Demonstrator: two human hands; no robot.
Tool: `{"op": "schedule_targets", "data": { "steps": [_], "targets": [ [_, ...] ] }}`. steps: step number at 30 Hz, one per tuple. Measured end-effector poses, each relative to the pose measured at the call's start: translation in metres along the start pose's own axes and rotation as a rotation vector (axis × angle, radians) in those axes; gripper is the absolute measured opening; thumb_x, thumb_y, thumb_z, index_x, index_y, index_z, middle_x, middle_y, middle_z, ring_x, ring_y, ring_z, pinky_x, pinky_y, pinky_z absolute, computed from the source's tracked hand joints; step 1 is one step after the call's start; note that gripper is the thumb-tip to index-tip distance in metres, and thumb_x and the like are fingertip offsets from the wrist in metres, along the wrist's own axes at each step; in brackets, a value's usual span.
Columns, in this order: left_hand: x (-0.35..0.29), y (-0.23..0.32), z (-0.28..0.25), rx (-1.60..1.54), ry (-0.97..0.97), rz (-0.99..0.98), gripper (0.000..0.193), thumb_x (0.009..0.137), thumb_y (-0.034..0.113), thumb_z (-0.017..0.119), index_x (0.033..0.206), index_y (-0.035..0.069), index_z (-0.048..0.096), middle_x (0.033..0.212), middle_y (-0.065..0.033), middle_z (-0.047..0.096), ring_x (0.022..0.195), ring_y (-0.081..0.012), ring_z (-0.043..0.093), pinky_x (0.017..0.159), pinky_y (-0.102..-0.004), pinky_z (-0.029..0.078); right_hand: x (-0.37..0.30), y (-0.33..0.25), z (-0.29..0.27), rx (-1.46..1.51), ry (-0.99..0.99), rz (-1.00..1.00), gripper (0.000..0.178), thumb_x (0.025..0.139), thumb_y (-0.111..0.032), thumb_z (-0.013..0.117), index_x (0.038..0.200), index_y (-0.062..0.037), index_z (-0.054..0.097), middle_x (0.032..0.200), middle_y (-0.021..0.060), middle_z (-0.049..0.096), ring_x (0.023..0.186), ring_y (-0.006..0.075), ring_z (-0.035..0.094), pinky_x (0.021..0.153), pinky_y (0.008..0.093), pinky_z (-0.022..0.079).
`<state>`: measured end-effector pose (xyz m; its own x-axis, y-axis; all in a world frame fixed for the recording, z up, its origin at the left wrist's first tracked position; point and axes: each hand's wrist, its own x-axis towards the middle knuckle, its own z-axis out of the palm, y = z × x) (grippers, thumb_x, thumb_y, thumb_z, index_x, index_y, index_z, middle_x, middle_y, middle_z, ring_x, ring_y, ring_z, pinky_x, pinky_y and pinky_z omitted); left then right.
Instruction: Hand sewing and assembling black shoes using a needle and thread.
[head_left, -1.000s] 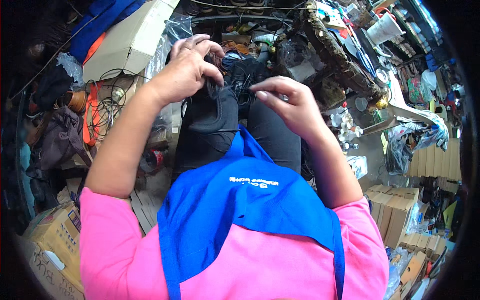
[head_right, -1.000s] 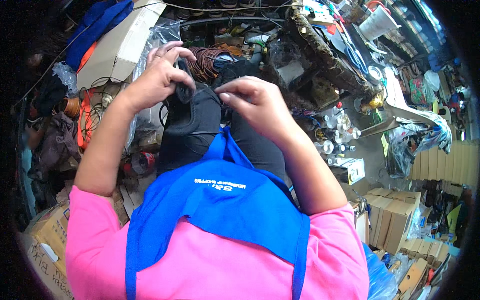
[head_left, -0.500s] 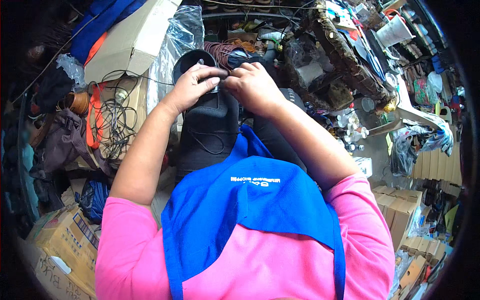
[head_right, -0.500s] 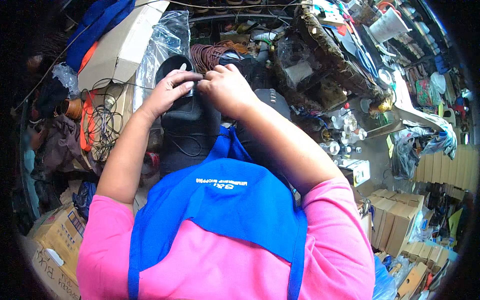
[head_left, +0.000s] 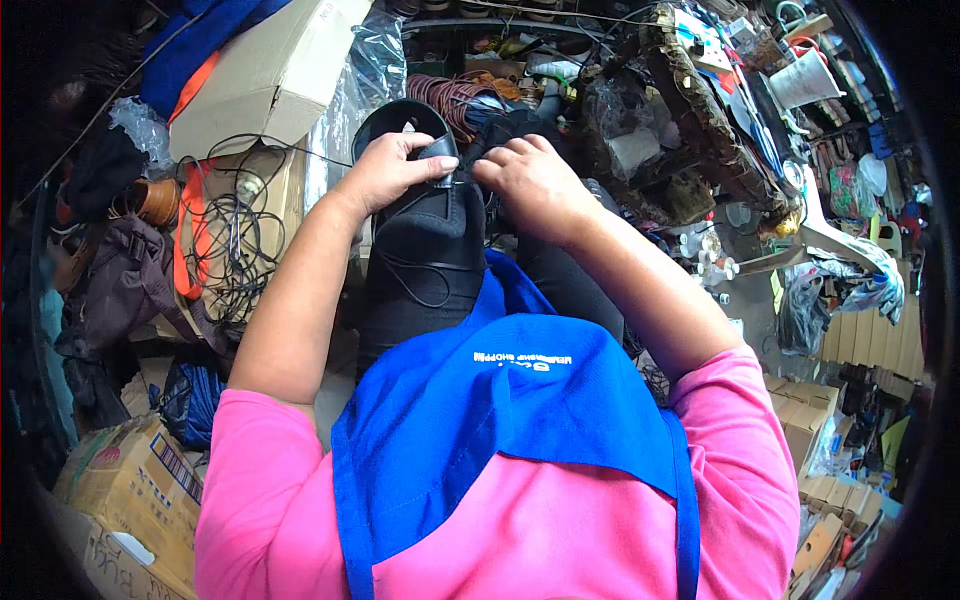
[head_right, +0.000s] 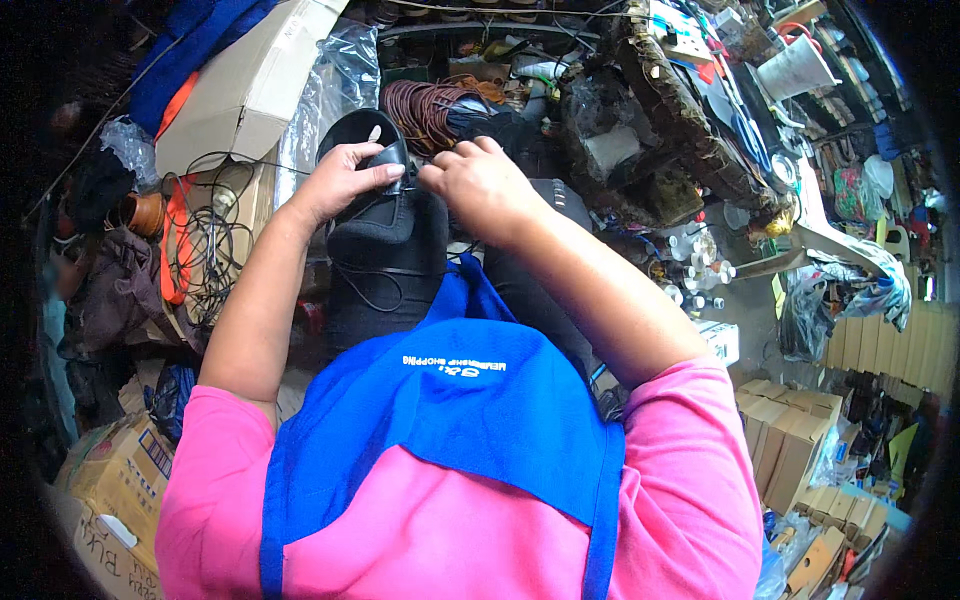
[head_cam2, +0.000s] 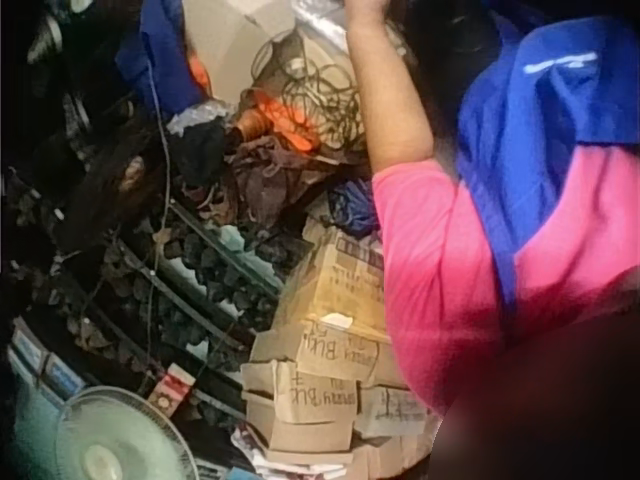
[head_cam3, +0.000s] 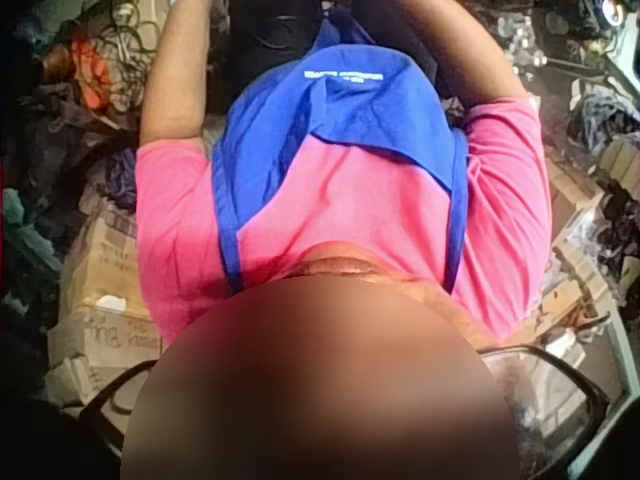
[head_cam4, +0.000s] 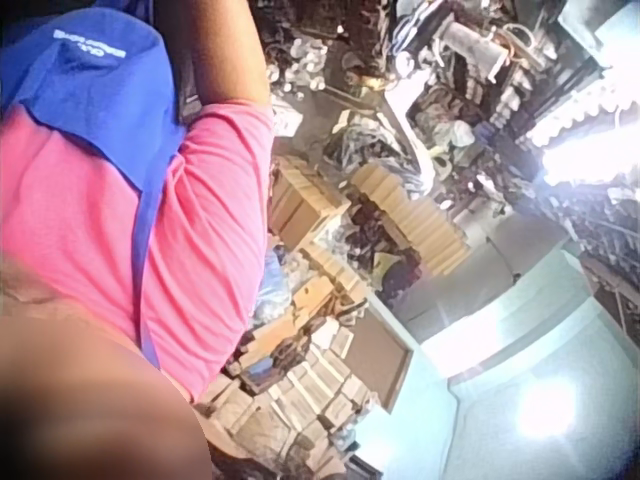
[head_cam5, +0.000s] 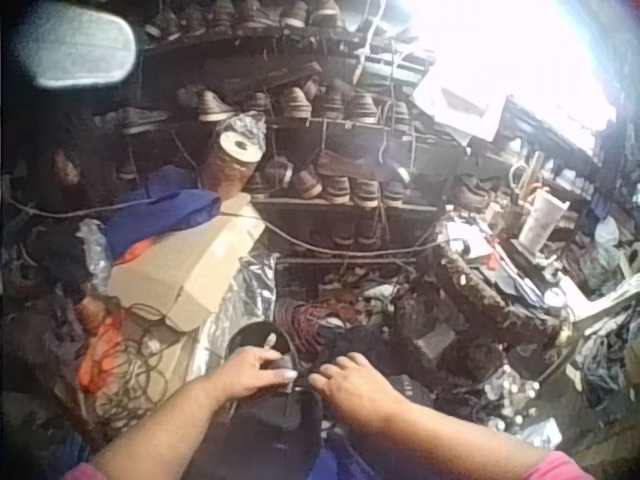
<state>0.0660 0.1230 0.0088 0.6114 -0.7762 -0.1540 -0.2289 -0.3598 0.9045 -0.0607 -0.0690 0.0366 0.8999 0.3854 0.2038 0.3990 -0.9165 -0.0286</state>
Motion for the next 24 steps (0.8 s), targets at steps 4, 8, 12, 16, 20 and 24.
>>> {"op": "schedule_targets", "data": {
  "steps": [4, 8, 12, 16, 20, 24],
  "targets": [
    [0.000, -0.006, 0.000, -0.009, 0.003, 0.018, 0.041, 0.078, 0.037, 0.072, 0.094, -0.001, 0.068, 0.081, -0.0097, 0.067, 0.076, -0.0146, 0.061, 0.075, -0.0291, 0.047, 0.012, -0.018, 0.001, -0.025, -0.097, -0.006, 0.016, 0.078, -0.013, 0.052, 0.093, -0.0084, 0.057, 0.074, 0.0066, 0.063, 0.079, 0.0246, 0.062, 0.079, 0.0389, 0.039],
    [-0.003, -0.003, 0.000, -0.187, -0.028, 0.057, 0.030, 0.082, 0.028, 0.070, 0.091, 0.000, 0.068, 0.077, -0.0035, 0.065, 0.073, -0.0076, 0.056, 0.070, -0.0254, 0.046, 0.018, -0.016, -0.004, -0.018, -0.190, 0.021, 0.016, 0.077, -0.013, 0.053, 0.092, -0.0103, 0.057, 0.073, 0.0069, 0.063, 0.079, 0.0249, 0.063, 0.078, 0.0401, 0.040],
    [-0.005, -0.006, -0.002, -0.209, -0.082, 0.017, 0.027, 0.082, 0.026, 0.069, 0.089, 0.000, 0.069, 0.075, -0.0026, 0.065, 0.071, -0.0059, 0.054, 0.068, -0.0233, 0.045, 0.011, -0.006, -0.009, 0.104, -0.198, -0.053, 0.016, 0.076, -0.012, 0.054, 0.092, -0.0133, 0.057, 0.072, 0.0061, 0.063, 0.080, 0.0259, 0.063, 0.077, 0.0402, 0.040],
    [-0.015, -0.016, -0.020, -0.266, -0.010, 0.003, 0.025, 0.084, 0.024, 0.068, 0.091, 0.000, 0.067, 0.081, 0.0019, 0.064, 0.074, -0.0050, 0.055, 0.073, -0.0216, 0.044, -0.056, 0.041, -0.017, -0.004, -0.280, 0.158, 0.011, 0.077, -0.012, 0.056, 0.088, -0.0119, 0.057, 0.071, 0.0072, 0.062, 0.079, 0.0289, 0.062, 0.082, 0.0405, 0.041],
    [-0.023, 0.007, -0.030, -0.137, -0.173, -0.064, 0.026, 0.081, 0.025, 0.070, 0.092, 0.002, 0.067, 0.083, 0.0017, 0.063, 0.078, -0.0047, 0.055, 0.074, -0.0224, 0.044, -0.142, 0.061, -0.055, 0.417, -0.169, 0.689, 0.008, 0.083, -0.015, 0.061, 0.084, -0.0076, 0.063, 0.069, 0.0009, 0.060, 0.068, 0.0167, 0.057, 0.072, 0.0305, 0.043],
    [-0.026, 0.021, -0.031, -0.098, -0.278, -0.148, 0.026, 0.079, 0.023, 0.073, 0.093, 0.003, 0.065, 0.082, 0.0035, 0.062, 0.077, -0.0037, 0.054, 0.072, -0.0229, 0.045, -0.142, 0.068, -0.074, 1.230, 0.297, 0.894, 0.015, 0.084, -0.017, 0.068, 0.086, -0.0025, 0.065, 0.075, -0.0014, 0.060, 0.070, 0.0072, 0.054, 0.064, 0.0218, 0.042]
  ]
}}
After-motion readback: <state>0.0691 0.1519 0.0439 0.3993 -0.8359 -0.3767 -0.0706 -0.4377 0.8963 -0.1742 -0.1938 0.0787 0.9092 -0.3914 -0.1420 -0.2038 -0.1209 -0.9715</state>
